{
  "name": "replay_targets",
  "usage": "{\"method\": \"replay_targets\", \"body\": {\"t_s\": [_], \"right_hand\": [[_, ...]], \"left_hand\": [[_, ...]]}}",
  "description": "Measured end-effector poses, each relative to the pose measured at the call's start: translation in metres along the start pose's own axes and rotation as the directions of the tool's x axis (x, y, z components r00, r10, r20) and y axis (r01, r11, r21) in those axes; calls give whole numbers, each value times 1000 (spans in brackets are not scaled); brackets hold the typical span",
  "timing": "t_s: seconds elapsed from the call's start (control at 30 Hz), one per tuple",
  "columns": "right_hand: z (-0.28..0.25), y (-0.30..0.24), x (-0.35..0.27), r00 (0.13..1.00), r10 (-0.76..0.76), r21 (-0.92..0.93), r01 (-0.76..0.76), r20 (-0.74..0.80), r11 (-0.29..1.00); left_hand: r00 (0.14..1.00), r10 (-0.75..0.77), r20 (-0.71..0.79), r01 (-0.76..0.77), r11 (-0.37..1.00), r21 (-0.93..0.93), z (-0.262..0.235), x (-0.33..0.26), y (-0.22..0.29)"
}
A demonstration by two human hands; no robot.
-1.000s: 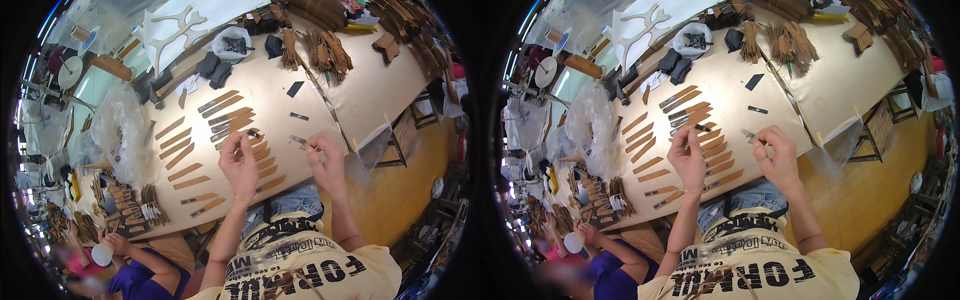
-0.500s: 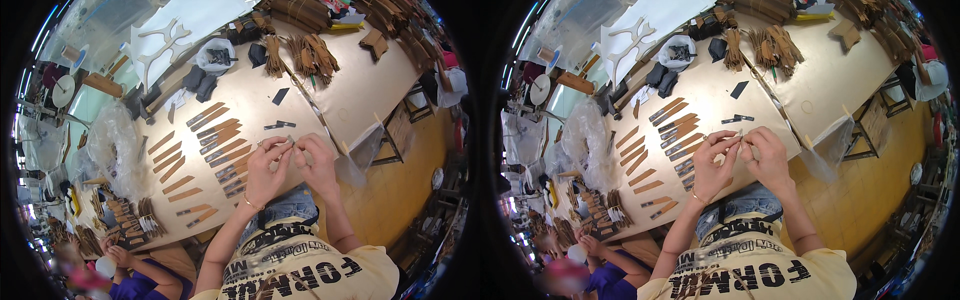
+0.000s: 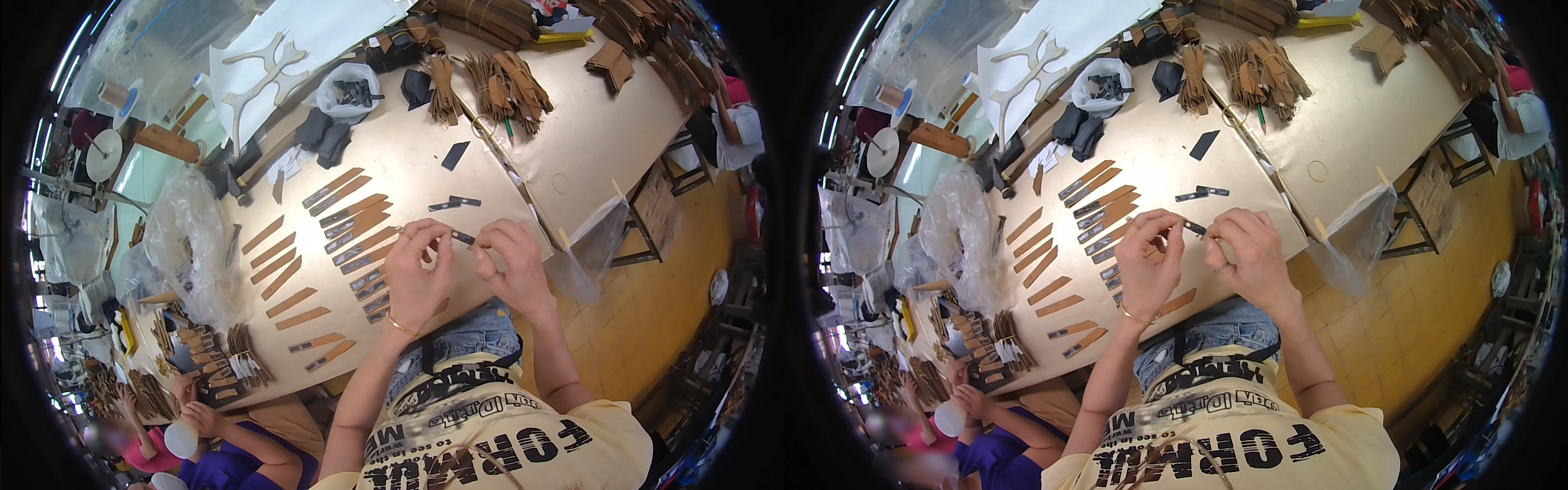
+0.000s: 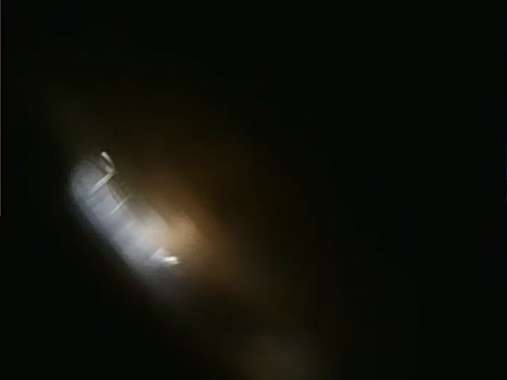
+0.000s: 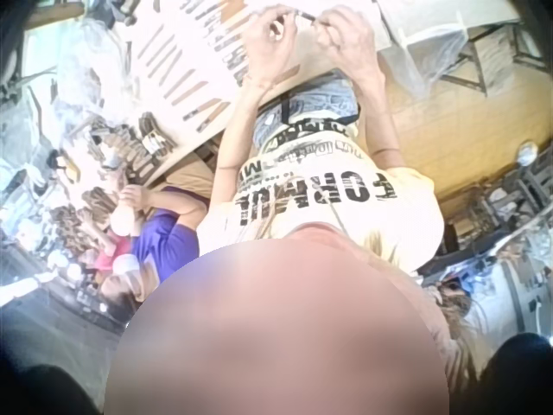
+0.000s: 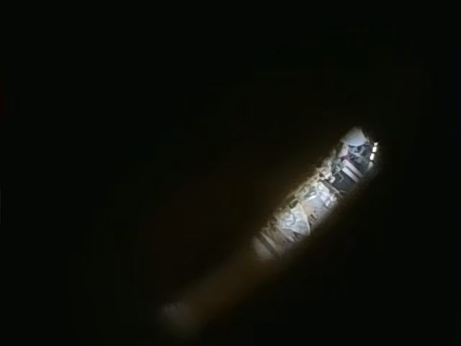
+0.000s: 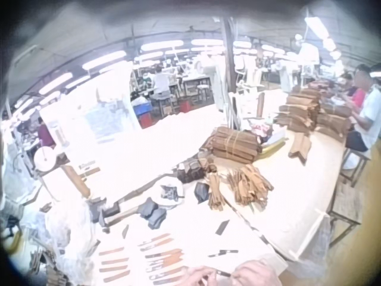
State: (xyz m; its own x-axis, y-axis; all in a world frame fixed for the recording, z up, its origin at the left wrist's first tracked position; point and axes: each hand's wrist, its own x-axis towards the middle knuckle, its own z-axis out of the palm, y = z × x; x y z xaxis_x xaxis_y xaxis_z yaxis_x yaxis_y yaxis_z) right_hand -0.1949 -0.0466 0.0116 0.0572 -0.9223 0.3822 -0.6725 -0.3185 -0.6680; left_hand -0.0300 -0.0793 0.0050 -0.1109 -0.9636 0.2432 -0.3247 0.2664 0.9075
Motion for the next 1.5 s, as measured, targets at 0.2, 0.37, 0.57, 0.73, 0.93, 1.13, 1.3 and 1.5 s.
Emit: {"method": "replay_targets", "body": {"t_s": [0.2,0.37,0.57,0.73,0.93,1.13,1.3,1.5], "right_hand": [[-4,8,-1,998,66,-11,-66,-15,998],[-4,19,-4,993,105,0,-105,-47,994],[13,37,3,963,270,173,-265,-8,949],[20,46,14,817,565,-251,-527,114,812],[38,46,18,977,211,-300,-209,-25,931],[77,56,31,991,121,-303,-96,64,948],[80,56,33,985,139,-226,-113,104,968],[46,28,24,974,192,277,-218,118,936]], "left_hand": [[987,24,-156,-10,996,86,-18,26,-25],[978,65,-197,-31,984,174,-26,54,-45],[964,182,-194,-136,964,227,-12,69,-59],[992,83,-95,-52,955,292,-1,79,-82],[995,-81,-56,94,951,295,-2,73,-95],[997,6,-78,23,929,370,-14,54,-86],[995,-76,-69,88,978,189,-12,34,-71],[842,-491,225,538,734,-415,-24,5,-36]]}}
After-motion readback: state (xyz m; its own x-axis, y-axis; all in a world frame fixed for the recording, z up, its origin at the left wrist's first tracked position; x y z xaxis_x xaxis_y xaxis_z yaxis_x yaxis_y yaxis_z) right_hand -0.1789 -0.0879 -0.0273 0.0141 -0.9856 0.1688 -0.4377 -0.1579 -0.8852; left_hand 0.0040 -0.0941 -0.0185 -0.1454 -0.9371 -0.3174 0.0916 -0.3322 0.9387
